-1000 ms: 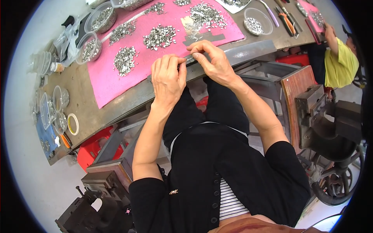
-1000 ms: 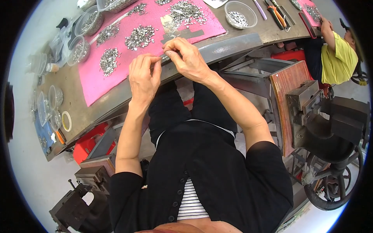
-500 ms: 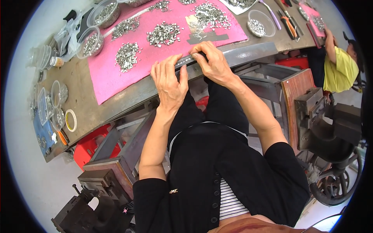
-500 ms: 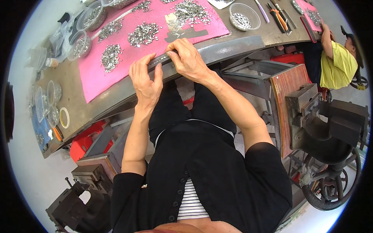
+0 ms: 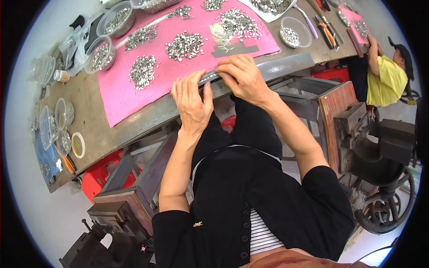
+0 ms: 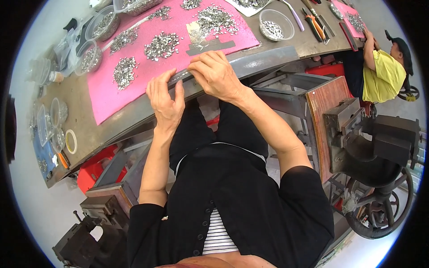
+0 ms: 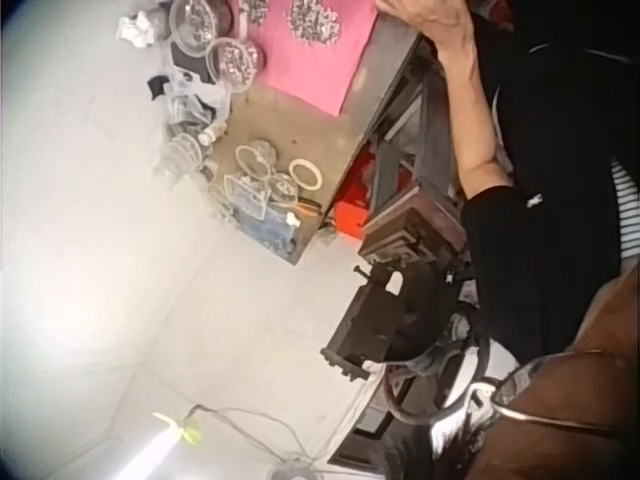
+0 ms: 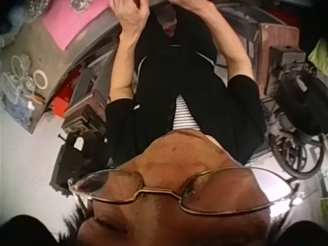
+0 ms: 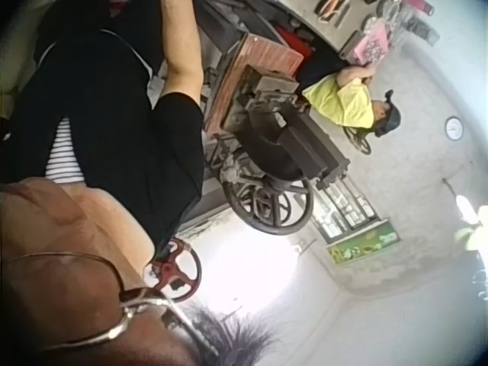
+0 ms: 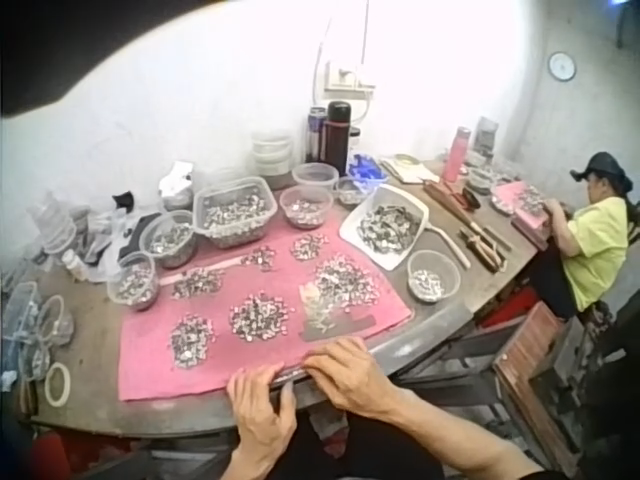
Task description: The person is picking small metal parts and precisely placing them into a specialized metal jig for assembly.
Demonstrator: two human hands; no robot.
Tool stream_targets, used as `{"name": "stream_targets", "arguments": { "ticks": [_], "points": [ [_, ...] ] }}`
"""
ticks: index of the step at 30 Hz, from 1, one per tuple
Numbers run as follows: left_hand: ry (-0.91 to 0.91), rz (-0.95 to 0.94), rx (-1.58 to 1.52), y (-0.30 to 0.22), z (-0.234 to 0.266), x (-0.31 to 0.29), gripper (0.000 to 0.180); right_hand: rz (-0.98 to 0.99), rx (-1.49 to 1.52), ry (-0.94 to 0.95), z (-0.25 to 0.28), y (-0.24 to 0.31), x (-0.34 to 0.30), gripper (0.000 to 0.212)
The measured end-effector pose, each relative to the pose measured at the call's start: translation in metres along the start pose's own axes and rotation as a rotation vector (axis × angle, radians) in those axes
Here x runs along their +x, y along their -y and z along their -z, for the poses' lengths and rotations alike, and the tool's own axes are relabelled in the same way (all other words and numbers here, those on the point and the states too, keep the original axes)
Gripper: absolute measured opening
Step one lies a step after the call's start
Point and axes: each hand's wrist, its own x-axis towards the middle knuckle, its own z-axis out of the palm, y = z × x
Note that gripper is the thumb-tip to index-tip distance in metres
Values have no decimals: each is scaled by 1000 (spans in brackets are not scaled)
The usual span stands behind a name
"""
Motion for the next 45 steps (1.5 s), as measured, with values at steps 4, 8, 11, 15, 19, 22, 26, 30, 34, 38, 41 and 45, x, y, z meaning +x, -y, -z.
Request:
{"name": "stream_targets", "arguments": {
  "ticks": [4, 8, 11, 15, 19, 22, 26, 30, 34, 38, 41, 45],
  "points": [
    [11, 17, -4, 0, 0, 0, 39, 51, -66, 10, 3, 0, 3, 20],
    [7, 14, -9, 2, -2, -2, 38, -151, -38, -65, 16, -31, 7, 11],
    [4, 10, -3, 0, -1, 0, 38, -170, -97, -29, 26, -62, 17, 9],
    [2, 6, -17, 1, -1, -2, 41, -267, -56, 147, 33, -80, 29, 12],
    [0, 18, -7, 0, 0, -2, 41, -412, -38, 325, 34, -83, 44, 21],
    [-4, 15, -10, 1, -1, -3, 41, -506, -43, 483, 32, -84, 56, 22],
    [-7, 5, -14, 1, -2, -2, 40, -217, -191, 423, 20, -100, 47, 23],
    [-14, 24, -17, 1, -3, -3, 38, -142, -68, 283, 26, -86, 46, 21],
    [-25, 16, -14, 1, -2, -4, 37, -500, 268, 329, 33, -48, 48, 15],
    [-29, 22, -20, 1, -3, -3, 36, -594, 490, 264, 31, -22, 40, 15],
    [-25, 2, -6, 2, -4, -3, 38, -495, 493, 183, 18, -8, 26, 11],
    [-29, 3, -15, 1, -4, -3, 38, -332, 490, 63, -1, -1, 12, 7]
  ]
}}
